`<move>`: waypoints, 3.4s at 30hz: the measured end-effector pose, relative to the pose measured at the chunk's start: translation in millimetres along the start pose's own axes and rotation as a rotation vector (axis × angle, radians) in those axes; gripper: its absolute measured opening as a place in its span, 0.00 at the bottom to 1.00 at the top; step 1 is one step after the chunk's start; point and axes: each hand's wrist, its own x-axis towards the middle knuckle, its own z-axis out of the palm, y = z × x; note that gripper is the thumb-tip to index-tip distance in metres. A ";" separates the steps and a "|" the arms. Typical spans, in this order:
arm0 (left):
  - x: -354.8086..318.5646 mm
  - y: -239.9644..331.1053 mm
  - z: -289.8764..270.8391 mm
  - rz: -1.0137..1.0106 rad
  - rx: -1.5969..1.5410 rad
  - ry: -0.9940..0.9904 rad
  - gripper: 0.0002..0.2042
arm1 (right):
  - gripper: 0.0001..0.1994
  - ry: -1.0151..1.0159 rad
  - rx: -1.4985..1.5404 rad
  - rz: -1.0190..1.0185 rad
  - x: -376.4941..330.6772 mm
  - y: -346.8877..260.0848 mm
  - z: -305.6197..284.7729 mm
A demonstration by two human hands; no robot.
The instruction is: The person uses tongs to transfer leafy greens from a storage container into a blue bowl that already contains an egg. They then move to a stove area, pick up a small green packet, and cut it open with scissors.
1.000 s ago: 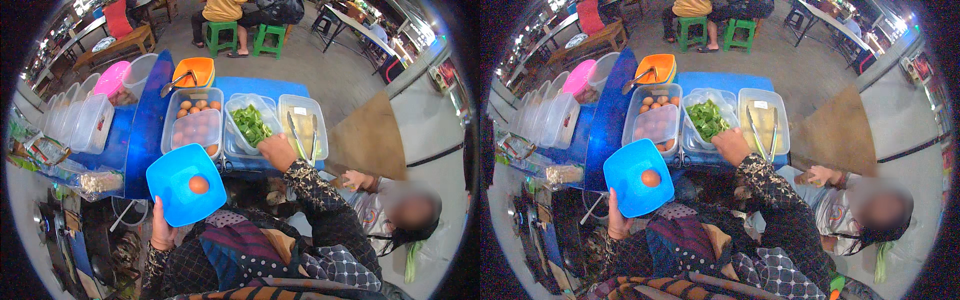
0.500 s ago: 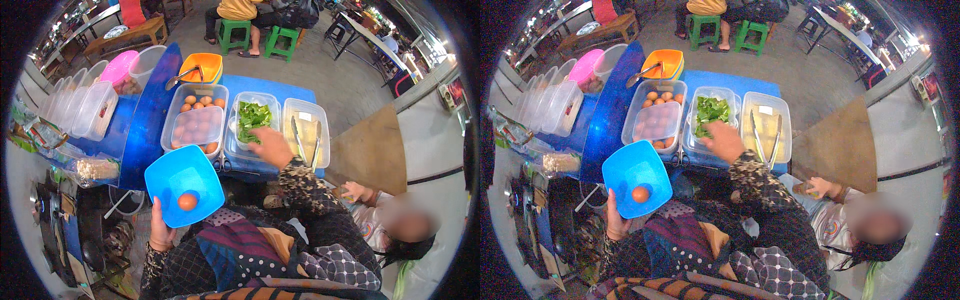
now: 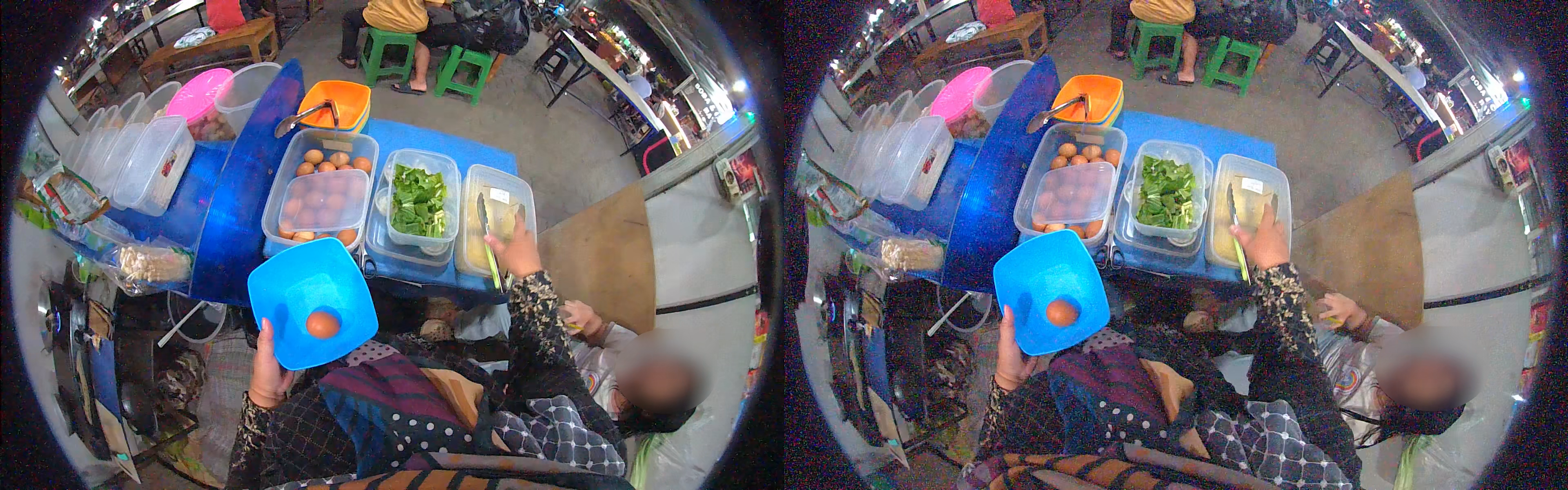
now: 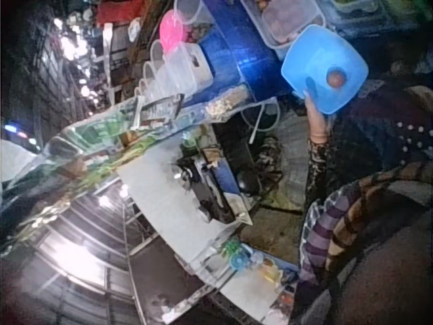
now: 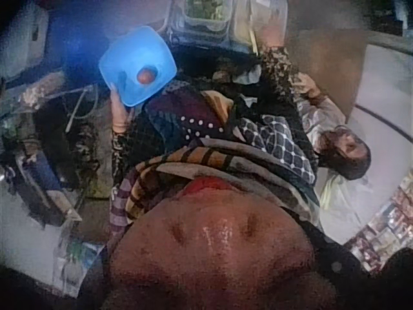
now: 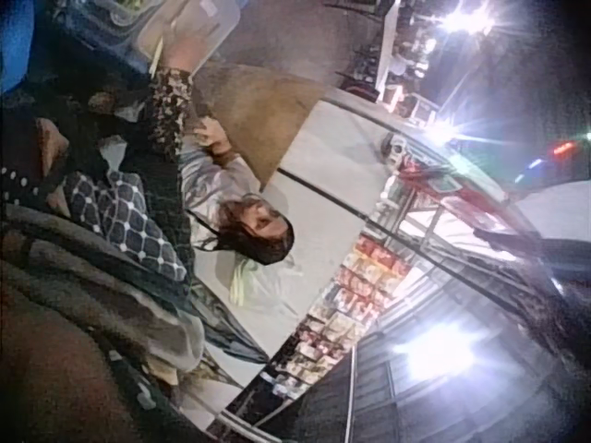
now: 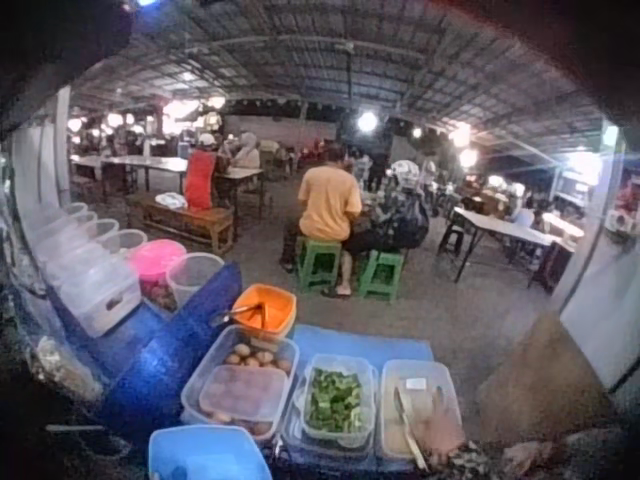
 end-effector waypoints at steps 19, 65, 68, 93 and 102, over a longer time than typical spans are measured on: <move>23.6 25.1 -24.4 -0.032 0.046 -0.128 0.32 | 0.51 0.197 0.095 -0.251 -24.6 -23.7 -37.3; 17.4 31.2 -46.6 -0.072 0.100 -0.149 0.34 | 0.17 -0.204 -0.256 -0.350 25.2 -124.3 -74.2; 16.4 30.2 -43.8 -0.064 0.097 -0.138 0.34 | 0.21 -0.253 -0.133 -0.205 29.8 -102.8 -88.6; 17.4 12.8 -30.8 -0.056 0.042 -0.132 0.34 | 0.33 -0.392 -0.770 -0.633 41.3 -149.4 -47.8; 9.1 15.1 -24.3 -0.048 0.047 -0.130 0.33 | 0.22 -0.410 -0.649 -0.671 45.8 -142.7 -31.5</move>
